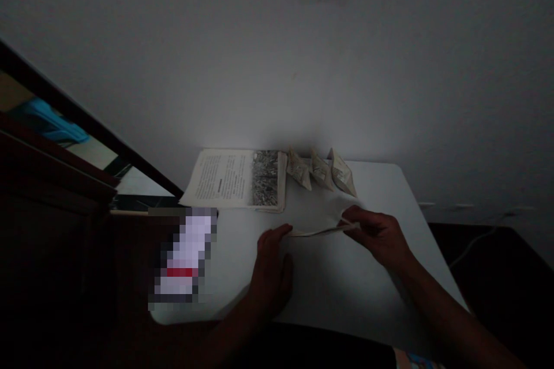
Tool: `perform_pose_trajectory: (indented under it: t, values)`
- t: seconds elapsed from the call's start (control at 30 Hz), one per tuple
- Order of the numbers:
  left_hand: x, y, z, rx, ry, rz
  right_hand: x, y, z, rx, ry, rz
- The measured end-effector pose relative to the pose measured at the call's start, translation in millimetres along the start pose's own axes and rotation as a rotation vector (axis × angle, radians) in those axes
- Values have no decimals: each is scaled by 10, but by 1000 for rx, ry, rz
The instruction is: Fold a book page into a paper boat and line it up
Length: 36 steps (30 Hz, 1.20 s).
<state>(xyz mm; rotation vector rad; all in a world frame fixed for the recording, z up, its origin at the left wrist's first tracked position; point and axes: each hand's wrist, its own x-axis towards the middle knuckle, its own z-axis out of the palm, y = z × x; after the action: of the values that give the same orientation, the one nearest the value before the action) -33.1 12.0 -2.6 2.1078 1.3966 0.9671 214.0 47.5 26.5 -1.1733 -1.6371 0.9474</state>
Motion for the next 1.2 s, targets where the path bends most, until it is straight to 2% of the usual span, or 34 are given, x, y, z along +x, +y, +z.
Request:
perform_pose_trajectory:
  t: [0.1,0.17,0.3,0.43,0.57,0.7,0.8,1.03,1.2]
  values:
    - [-21,-3,6,-13,4,-43,11,-34,-53,48,3,161]
    - [-30,-13,13,-7,20,-41,43,-41,-71,65,-41,238]
    - [-14,-12,21,23,58,60,109,-23,-41,-13,-145,322]
    - [14,46,34,151,-1,250,128,15,27,-211,-196,308]
    - [-7,70,92,254,-116,416,131,28,79,-444,-189,235]
    - [-27,57,140,320,-223,430,141,19,120,-526,-163,207]
    - [-24,61,146,336,-251,429,146,18,144,-567,-139,191]
    - [3,97,108,317,-166,388,139,31,169,-596,-127,161]
    - [158,28,38,307,31,233,132,8,133,-404,-166,190]
